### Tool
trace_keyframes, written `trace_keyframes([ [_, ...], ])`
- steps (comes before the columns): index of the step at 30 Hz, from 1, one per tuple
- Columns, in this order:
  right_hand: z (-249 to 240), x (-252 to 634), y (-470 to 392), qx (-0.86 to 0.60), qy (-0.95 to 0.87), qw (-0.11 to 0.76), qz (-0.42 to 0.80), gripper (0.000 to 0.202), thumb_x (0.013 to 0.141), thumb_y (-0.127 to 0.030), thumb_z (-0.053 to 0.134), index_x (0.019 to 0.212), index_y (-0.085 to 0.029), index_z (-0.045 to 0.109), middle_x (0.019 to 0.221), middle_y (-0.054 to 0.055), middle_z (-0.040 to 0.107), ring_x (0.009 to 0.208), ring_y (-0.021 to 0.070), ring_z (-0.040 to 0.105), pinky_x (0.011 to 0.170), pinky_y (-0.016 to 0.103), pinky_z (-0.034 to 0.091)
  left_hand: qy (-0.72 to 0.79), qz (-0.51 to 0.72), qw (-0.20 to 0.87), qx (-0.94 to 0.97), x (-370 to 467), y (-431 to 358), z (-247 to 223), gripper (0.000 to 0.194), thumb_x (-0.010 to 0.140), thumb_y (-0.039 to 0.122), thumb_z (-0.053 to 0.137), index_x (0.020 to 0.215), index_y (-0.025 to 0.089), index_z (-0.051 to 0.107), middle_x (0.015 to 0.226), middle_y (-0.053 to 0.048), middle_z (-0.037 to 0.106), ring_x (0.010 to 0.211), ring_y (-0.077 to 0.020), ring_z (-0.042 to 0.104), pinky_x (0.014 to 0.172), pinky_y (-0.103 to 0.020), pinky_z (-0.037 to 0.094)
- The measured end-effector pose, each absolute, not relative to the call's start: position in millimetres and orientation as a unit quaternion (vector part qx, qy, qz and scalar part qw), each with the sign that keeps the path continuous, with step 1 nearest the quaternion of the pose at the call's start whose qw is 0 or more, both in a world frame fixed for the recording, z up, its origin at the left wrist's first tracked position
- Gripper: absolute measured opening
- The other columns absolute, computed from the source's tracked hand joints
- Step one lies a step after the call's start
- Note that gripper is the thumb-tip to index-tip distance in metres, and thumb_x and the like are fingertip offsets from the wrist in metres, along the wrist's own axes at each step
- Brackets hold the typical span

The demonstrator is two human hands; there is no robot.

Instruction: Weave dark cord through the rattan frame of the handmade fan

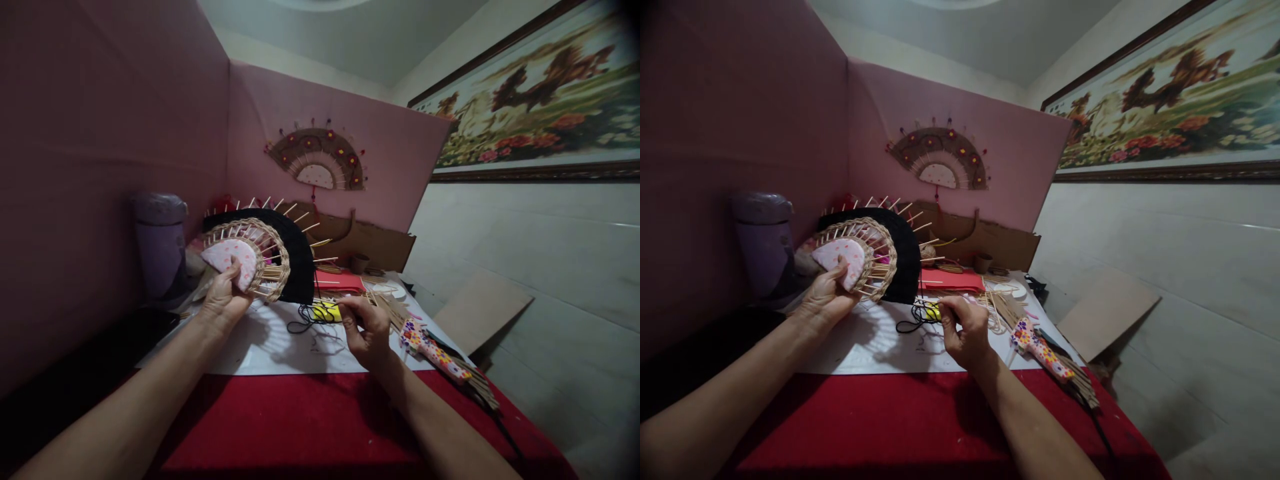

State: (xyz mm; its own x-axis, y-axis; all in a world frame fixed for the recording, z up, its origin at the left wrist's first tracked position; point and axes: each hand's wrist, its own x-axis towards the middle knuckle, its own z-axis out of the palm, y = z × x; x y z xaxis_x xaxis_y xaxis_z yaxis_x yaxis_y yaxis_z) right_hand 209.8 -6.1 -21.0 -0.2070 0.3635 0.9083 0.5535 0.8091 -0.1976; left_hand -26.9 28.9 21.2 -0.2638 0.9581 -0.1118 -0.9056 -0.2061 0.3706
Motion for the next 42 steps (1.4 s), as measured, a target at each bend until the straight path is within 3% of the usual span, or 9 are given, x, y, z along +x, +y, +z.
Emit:
trace_keyframes([
  [7, -19.9, 208.8, -4.6, -0.306, -0.765, 0.563, -0.066, 0.005, 0.078, -0.015, 0.053, 0.08, -0.019, 0.056, 0.061, 0.0, 0.055, 0.052, 0.0107, 0.048, 0.051, 0.023, 0.037, 0.187, 0.763, 0.61, 0.099, -25.3, 26.7, 22.4, 0.017, 0.081, 0.01, 0.049, 0.089, 0.016, 0.063, 0.08, -0.005, 0.067, 0.072, -0.0155, 0.064, 0.08, -0.034, 0.051],
  [17, -22.1, 203.5, 0.8, -0.291, -0.777, 0.542, 0.134, 0.006, 0.076, -0.017, 0.051, 0.076, -0.019, 0.057, 0.07, 0.001, 0.056, 0.065, 0.0129, 0.05, 0.06, 0.024, 0.039, 0.158, 0.728, 0.655, 0.129, -19.5, 27.2, 15.5, 0.019, 0.084, 0.01, 0.046, 0.088, 0.016, 0.063, 0.072, -0.005, 0.069, 0.068, -0.0163, 0.066, 0.069, -0.031, 0.054],
  [22, -22.2, 202.9, 0.5, -0.305, -0.753, 0.549, 0.196, 0.007, 0.072, -0.014, 0.052, 0.069, -0.018, 0.057, 0.064, -0.002, 0.051, 0.058, 0.0102, 0.043, 0.054, 0.022, 0.035, 0.167, 0.707, 0.67, 0.152, -16.8, 23.2, 14.3, 0.019, 0.08, 0.005, 0.049, 0.091, 0.013, 0.062, 0.07, -0.005, 0.069, 0.069, -0.0162, 0.066, 0.066, -0.028, 0.054],
  [26, -22.0, 202.3, 1.6, -0.302, -0.717, 0.57, 0.265, 0.007, 0.069, -0.013, 0.052, 0.069, -0.018, 0.057, 0.059, -0.004, 0.047, 0.052, 0.0079, 0.036, 0.047, 0.02, 0.029, 0.175, 0.67, 0.694, 0.197, -16.5, 19.8, 14.1, 0.012, 0.08, 0.01, 0.051, 0.086, 0.013, 0.062, 0.074, -0.007, 0.07, 0.068, -0.0195, 0.066, 0.063, -0.035, 0.055],
  [32, -20.2, 198.9, 4.9, -0.304, -0.669, 0.592, 0.332, 0.012, 0.072, -0.024, 0.055, 0.063, -0.018, 0.051, 0.05, -0.006, 0.037, 0.045, 0.0073, 0.031, 0.042, 0.021, 0.026, 0.157, 0.651, 0.712, 0.211, -14.8, 17.4, 13.1, 0.011, 0.082, 0.014, 0.05, 0.083, 0.013, 0.061, 0.079, -0.009, 0.069, 0.072, -0.0207, 0.066, 0.065, -0.037, 0.055],
  [36, -23.0, 198.3, 5.4, -0.331, -0.686, 0.578, 0.292, 0.023, 0.078, -0.033, 0.054, 0.061, -0.018, 0.049, 0.049, -0.006, 0.036, 0.044, 0.0074, 0.031, 0.043, 0.022, 0.026, 0.146, 0.674, 0.694, 0.206, -14.8, 21.0, 11.1, 0.011, 0.082, 0.014, 0.05, 0.083, 0.014, 0.061, 0.079, -0.008, 0.069, 0.073, -0.0193, 0.065, 0.067, -0.035, 0.054],
  [42, -24.9, 199.5, 0.4, -0.399, -0.738, 0.543, 0.03, 0.023, 0.084, -0.029, 0.046, 0.065, -0.017, 0.052, 0.054, -0.002, 0.045, 0.05, 0.0098, 0.036, 0.049, 0.023, 0.028, 0.139, 0.681, 0.691, 0.197, -15.1, 23.4, 11.0, 0.012, 0.082, 0.015, 0.05, 0.076, 0.015, 0.061, 0.078, -0.006, 0.068, 0.075, -0.0201, 0.065, 0.066, -0.036, 0.055],
])
